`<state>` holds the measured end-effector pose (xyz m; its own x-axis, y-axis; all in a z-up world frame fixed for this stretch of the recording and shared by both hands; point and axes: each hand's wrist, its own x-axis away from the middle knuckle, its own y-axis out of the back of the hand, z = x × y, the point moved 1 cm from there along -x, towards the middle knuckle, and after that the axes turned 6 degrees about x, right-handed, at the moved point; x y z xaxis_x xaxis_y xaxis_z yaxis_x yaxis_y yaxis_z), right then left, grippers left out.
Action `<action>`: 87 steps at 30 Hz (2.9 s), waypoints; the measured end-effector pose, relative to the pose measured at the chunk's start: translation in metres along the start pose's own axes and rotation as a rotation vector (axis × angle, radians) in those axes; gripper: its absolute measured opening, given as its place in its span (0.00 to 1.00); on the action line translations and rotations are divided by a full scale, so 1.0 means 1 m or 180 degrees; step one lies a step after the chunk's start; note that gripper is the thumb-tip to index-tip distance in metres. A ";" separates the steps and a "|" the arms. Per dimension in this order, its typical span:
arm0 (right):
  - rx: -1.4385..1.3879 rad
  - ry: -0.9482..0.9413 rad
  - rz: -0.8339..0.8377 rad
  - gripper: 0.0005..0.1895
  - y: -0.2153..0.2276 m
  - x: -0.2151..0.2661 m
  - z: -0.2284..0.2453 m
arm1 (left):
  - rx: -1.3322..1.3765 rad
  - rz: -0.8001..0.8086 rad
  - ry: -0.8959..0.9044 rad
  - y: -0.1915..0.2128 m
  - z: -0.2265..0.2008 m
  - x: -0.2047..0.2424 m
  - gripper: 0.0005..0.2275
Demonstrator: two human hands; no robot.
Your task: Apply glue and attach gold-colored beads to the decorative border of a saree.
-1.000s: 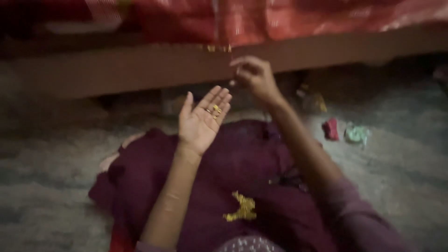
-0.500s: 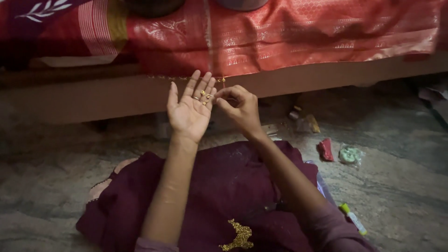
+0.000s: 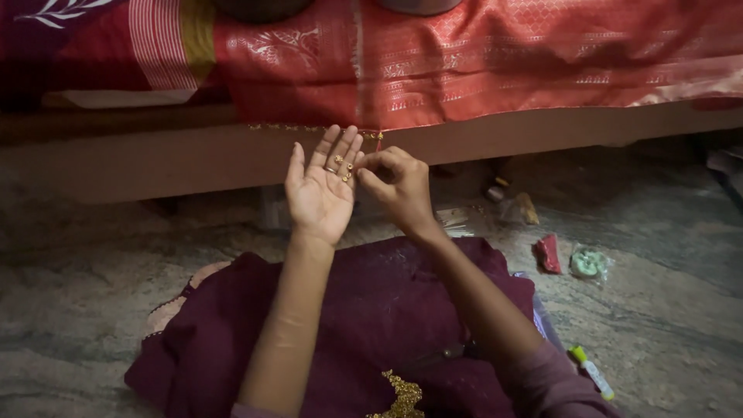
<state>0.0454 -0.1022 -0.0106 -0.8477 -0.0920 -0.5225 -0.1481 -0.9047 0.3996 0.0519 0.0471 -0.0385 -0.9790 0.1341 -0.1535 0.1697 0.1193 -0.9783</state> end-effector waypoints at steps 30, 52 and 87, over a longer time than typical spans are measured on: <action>0.0155 0.0125 0.0216 0.08 -0.001 -0.004 0.009 | -0.0432 -0.0023 -0.0097 0.005 0.000 0.000 0.25; 0.0360 0.0265 0.0293 0.08 -0.001 -0.008 0.005 | -0.0371 -0.0126 -0.0122 0.001 0.000 -0.004 0.26; -0.0280 -0.0388 0.0380 0.06 0.001 -0.001 -0.014 | -0.0209 -0.0119 -0.0316 0.007 0.002 -0.005 0.26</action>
<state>0.0532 -0.1089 -0.0202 -0.9128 -0.1548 -0.3780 -0.0021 -0.9236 0.3832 0.0575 0.0457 -0.0445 -0.9906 0.0306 -0.1332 0.1366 0.1870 -0.9728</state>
